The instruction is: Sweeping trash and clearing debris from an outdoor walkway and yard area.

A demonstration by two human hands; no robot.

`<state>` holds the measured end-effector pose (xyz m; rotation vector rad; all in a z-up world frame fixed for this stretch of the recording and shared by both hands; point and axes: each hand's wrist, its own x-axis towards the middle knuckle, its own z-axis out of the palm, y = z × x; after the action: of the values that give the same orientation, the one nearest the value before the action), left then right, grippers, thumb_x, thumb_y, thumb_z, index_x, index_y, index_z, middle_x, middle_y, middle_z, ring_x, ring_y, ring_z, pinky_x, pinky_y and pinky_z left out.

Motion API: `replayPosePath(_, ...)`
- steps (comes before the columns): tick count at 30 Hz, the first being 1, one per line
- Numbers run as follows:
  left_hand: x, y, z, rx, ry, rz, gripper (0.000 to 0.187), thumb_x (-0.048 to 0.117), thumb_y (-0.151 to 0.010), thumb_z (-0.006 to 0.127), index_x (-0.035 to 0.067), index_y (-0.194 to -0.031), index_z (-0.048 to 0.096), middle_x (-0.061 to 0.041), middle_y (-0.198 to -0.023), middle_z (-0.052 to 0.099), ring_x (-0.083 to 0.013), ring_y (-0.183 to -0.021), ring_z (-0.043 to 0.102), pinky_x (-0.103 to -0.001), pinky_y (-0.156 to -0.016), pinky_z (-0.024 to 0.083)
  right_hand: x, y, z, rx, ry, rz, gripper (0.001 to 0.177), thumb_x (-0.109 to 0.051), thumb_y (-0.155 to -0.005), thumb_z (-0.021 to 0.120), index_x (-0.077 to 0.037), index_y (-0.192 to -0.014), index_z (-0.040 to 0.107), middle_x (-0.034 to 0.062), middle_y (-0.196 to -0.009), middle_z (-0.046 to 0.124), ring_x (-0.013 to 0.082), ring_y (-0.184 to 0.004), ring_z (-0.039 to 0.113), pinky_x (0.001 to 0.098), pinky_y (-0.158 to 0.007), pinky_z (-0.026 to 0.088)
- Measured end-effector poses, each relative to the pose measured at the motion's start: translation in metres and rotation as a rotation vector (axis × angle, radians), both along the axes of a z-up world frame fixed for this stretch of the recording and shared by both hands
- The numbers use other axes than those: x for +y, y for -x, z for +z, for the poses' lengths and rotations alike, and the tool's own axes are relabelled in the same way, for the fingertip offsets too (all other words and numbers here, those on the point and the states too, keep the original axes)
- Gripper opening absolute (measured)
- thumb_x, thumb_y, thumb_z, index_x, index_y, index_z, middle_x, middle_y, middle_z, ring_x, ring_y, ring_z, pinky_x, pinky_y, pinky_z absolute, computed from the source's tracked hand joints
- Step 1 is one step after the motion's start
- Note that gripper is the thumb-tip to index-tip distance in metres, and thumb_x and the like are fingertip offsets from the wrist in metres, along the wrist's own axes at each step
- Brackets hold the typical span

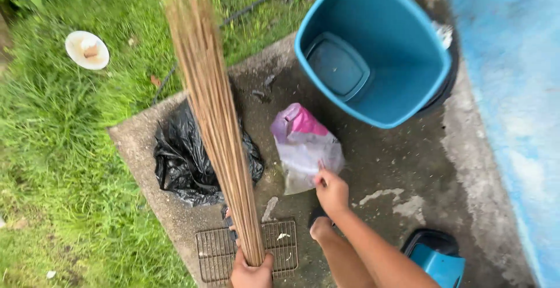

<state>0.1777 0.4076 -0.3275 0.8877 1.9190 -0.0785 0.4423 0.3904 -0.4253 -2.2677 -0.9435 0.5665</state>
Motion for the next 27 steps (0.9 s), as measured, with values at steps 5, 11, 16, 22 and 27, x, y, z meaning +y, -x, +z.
replayPosePath(5,0.016,-0.002,0.047,0.025,-0.048,0.014,0.053,0.011,-0.071,0.079,0.008,-0.123,0.07,-0.013,-0.086,0.08,-0.0209,-0.073,0.078,-0.036,-0.078,0.061,0.018,-0.004,0.112,0.069,-0.106,-0.098,0.011,0.0,-0.078,0.074,-0.006,-0.079,0.064,0.0088,-0.078,0.072,0.0216,-0.073,0.073,0.0323,-0.066,0.056)
replayPosePath(11,0.048,-0.011,0.1,-0.011,-0.216,0.015,0.045,0.016,-0.073,0.079,0.006,-0.116,0.069,-0.012,-0.085,0.078,-0.0208,-0.072,0.076,-0.037,-0.076,0.059,0.068,-0.017,0.26,0.141,-0.392,-0.179,0.017,0.004,-0.084,0.076,-0.004,-0.077,0.062,0.0013,-0.077,0.069,0.0053,-0.074,0.064,0.0218,-0.066,0.051)
replayPosePath(16,0.071,-0.04,0.152,-0.04,-0.305,-0.02,0.038,0.019,-0.074,0.08,0.005,-0.108,0.069,-0.011,-0.083,0.077,-0.0232,-0.07,0.074,-0.038,-0.073,0.056,0.11,-0.069,0.347,-0.021,-0.587,-0.195,0.019,0.003,-0.09,0.079,-0.004,-0.082,0.063,-0.0009,-0.079,0.063,0.0033,-0.071,0.054,0.0196,-0.064,0.047)
replayPosePath(22,0.078,-0.064,0.164,-0.157,-0.384,-0.021,0.035,0.019,-0.073,0.076,0.005,-0.104,0.065,-0.011,-0.08,0.074,-0.0212,-0.066,0.071,-0.038,-0.067,0.056,0.142,-0.122,0.412,-0.091,-0.793,-0.213,0.016,0.004,-0.093,0.077,-0.004,-0.088,0.065,-0.0029,-0.086,0.066,0.0024,-0.074,0.059,0.0183,-0.068,0.048)
replayPosePath(27,0.064,-0.069,0.139,-0.136,-0.556,-0.277,0.036,0.018,-0.069,0.082,-0.001,-0.097,0.067,-0.017,-0.082,0.072,-0.028,-0.076,0.067,-0.039,-0.073,0.053,0.148,-0.145,0.375,-0.138,-0.795,-0.202,0.014,0.005,-0.095,0.076,-0.004,-0.09,0.067,-0.0023,-0.086,0.066,0.0016,-0.073,0.06,0.0177,-0.068,0.049)
